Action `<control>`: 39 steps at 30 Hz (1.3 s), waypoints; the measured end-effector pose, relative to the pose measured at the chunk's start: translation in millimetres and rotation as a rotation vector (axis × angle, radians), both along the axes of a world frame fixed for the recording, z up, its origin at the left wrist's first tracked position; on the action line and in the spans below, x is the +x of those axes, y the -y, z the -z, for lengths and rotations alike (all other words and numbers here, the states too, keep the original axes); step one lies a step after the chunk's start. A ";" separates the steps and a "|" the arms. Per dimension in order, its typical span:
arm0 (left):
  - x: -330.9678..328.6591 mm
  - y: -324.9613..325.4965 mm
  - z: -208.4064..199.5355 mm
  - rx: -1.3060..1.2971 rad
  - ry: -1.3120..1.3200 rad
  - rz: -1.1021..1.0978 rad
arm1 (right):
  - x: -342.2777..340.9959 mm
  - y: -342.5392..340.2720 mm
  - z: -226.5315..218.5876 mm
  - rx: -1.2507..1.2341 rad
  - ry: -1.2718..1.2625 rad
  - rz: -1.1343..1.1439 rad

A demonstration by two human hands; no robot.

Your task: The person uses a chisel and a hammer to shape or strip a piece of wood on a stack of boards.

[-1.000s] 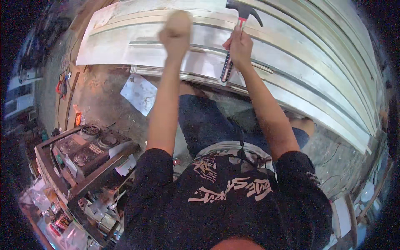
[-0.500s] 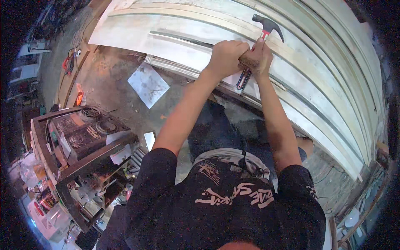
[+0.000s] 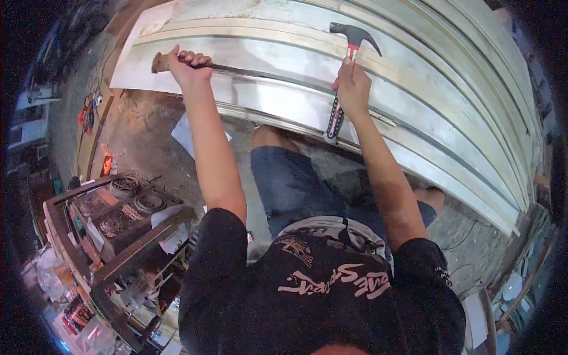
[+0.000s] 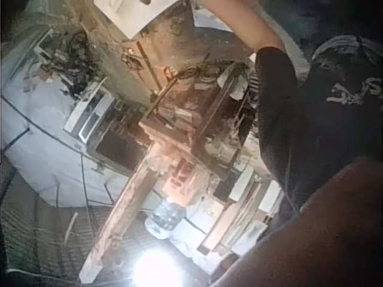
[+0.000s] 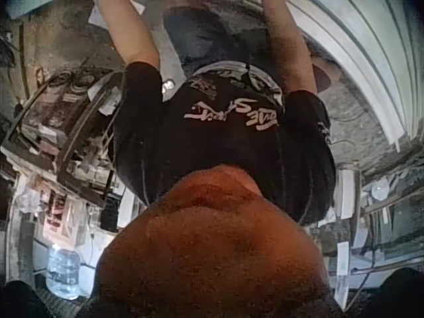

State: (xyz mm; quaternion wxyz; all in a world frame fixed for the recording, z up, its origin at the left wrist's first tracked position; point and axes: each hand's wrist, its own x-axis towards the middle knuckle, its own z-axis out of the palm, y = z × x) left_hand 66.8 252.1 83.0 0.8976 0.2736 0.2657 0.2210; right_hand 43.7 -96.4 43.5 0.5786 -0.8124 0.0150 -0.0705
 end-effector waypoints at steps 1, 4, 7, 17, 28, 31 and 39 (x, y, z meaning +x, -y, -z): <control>-2.9 1.3 -2.2 -0.003 -0.014 0.005 | -1.2 -0.8 0.8 0.009 -0.002 0.001; 2.2 -2.5 -15.8 0.096 -0.046 -0.004 | -1.5 -7.1 0.9 0.002 -0.020 -0.021; 2.7 -6.7 -10.3 0.085 -0.053 0.030 | -1.2 -3.8 9.7 -0.054 -0.017 0.006; -7.8 -4.7 4.2 0.265 0.063 -0.018 | -2.7 -7.4 12.3 -0.102 0.022 -0.002; -52.5 188.0 -5.9 1.344 0.448 0.180 | -1.4 -3.3 11.3 -0.184 0.085 0.045; -58.9 214.5 6.0 1.927 0.492 0.115 | -9.3 -11.2 -4.1 -0.225 0.120 0.037; -64.6 220.1 9.3 1.955 0.530 0.131 | -13.9 -11.2 -10.2 -0.166 0.079 0.015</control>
